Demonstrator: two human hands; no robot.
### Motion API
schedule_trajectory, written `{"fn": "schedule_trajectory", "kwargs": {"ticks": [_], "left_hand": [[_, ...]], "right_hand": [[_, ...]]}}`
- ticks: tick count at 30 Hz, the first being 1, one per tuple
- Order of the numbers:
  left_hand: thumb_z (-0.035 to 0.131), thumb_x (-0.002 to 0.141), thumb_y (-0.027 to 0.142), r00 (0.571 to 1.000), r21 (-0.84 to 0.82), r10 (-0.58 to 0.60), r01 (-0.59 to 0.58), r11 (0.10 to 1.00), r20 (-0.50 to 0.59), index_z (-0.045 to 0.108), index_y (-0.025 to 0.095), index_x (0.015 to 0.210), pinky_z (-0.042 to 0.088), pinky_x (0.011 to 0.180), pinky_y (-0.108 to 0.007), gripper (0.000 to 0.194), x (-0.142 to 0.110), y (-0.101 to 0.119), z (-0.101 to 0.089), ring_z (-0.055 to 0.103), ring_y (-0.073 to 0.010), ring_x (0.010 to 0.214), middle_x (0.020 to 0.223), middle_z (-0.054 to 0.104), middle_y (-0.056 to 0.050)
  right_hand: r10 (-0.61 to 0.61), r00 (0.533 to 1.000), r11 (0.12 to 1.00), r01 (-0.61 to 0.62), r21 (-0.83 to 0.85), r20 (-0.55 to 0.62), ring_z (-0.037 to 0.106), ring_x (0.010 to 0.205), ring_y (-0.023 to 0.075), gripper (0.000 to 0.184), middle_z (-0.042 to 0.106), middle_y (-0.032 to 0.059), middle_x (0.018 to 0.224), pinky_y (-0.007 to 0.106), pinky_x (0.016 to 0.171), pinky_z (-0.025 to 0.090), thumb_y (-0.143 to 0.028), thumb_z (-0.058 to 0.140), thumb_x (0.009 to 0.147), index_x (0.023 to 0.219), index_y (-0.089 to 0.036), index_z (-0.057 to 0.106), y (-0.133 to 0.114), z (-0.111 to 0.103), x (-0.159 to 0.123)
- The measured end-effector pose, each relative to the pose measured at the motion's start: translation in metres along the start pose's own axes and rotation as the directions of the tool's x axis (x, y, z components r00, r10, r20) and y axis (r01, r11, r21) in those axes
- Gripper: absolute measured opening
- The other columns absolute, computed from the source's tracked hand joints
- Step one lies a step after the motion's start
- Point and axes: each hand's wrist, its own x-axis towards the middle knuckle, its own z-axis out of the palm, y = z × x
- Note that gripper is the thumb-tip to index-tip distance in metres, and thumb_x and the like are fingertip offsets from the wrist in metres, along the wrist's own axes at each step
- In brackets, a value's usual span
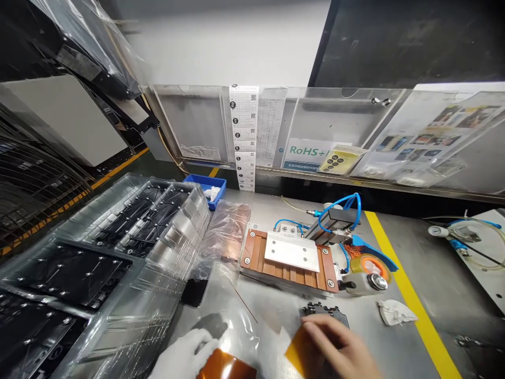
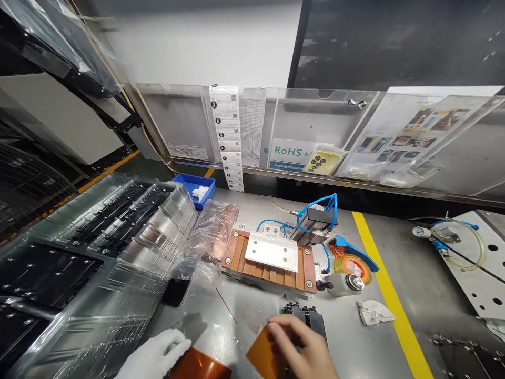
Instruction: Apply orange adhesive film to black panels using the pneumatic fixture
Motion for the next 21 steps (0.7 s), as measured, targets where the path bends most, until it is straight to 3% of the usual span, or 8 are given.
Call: {"fn": "schedule_trajectory", "kwargs": {"ticks": [2,4,6,8,11,14,17,21], "left_hand": [[0.053,0.087,0.047,0.982,-0.204,0.162,-0.140,0.969,0.096,0.074,0.025,0.089,0.047,0.085,-0.027,0.030,0.005,0.035,0.000,0.066,-0.0202,0.092,0.096,0.074,-0.003],[0.058,0.084,0.046,0.943,-0.402,0.287,-0.200,0.894,0.169,0.075,0.023,0.091,0.046,0.086,-0.025,0.030,0.011,0.067,0.002,0.065,-0.0197,0.095,0.097,0.075,-0.003],[0.062,0.080,0.038,0.924,-0.465,0.309,-0.177,0.867,0.224,0.075,0.019,0.082,0.046,0.077,-0.025,0.024,0.016,0.090,0.003,0.064,-0.0182,0.082,0.083,0.073,-0.002],[0.062,0.074,0.030,0.926,-0.417,0.270,-0.143,0.898,0.264,0.072,0.017,0.073,0.041,0.065,-0.024,0.016,0.020,0.105,0.003,0.057,-0.0148,0.069,0.068,0.065,0.001],[0.059,0.070,0.028,0.931,-0.299,0.238,-0.152,0.942,0.275,0.066,0.017,0.067,0.034,0.057,-0.024,0.014,0.025,0.116,0.002,0.049,-0.0129,0.062,0.061,0.056,0.004],[0.054,0.073,0.031,0.946,-0.187,0.220,-0.177,0.966,0.240,0.060,0.018,0.064,0.033,0.058,-0.026,0.017,0.034,0.118,-0.002,0.048,-0.0136,0.061,0.060,0.053,0.003],[0.054,0.075,0.036,0.969,-0.324,0.192,-0.133,0.937,0.157,0.054,0.019,0.068,0.035,0.058,-0.026,0.019,0.052,0.115,-0.008,0.045,-0.0131,0.060,0.061,0.048,0.004],[0.054,0.078,0.046,0.969,-0.532,0.217,-0.123,0.838,0.117,0.050,0.019,0.072,0.033,0.054,-0.026,0.027,0.080,0.117,-0.016,0.040,-0.0107,0.053,0.060,0.046,0.006]], "right_hand": [[-0.061,0.973,0.992,0.083,-0.090,0.221,0.070,0.074,0.0221,0.036,0.075,0.0052,0.078,0.027,0.066,0.056,-0.056,0.062,0.083,0.082,-0.022,0.074,-0.007,0.019,0.003],[-0.091,0.938,0.980,0.143,-0.136,0.335,0.068,0.069,0.0198,0.033,0.074,0.0041,0.075,0.026,0.064,0.054,-0.050,0.057,0.088,0.083,-0.021,0.073,-0.009,0.033,0.007],[-0.098,0.930,0.975,0.162,-0.155,0.354,0.067,0.064,0.0179,0.031,0.073,0.0031,0.073,0.024,0.062,0.052,-0.047,0.056,0.089,0.084,-0.021,0.072,-0.006,0.041,0.011],[-0.089,0.936,0.978,0.146,-0.147,0.341,0.066,0.063,0.0172,0.031,0.073,0.0027,0.071,0.023,0.059,0.051,-0.047,0.057,0.089,0.085,-0.021,0.073,-0.001,0.044,0.015],[-0.015,0.932,0.995,0.051,-0.088,0.361,0.063,0.056,0.0154,0.033,0.070,0.0015,0.067,0.022,0.052,0.047,-0.052,0.062,0.085,0.088,-0.020,0.072,0.011,0.038,0.022],[0.062,0.907,0.998,-0.068,-0.001,0.416,0.059,0.052,0.0135,0.041,0.066,-0.0001,0.061,0.020,0.047,0.042,-0.059,0.063,0.083,0.080,-0.019,0.071,0.022,0.019,0.028],[0.083,0.939,0.966,-0.158,0.205,0.333,0.058,0.052,0.0142,0.052,0.064,0.0002,0.058,0.022,0.048,0.040,-0.069,0.054,0.085,0.075,-0.020,0.068,0.025,-0.005,0.032],[0.201,0.967,0.854,-0.251,0.455,0.157,0.055,0.056,0.0130,0.047,0.061,-0.0024,0.059,0.022,0.056,0.043,-0.067,0.070,0.074,0.074,-0.021,0.066,0.022,-0.025,0.039]]}}
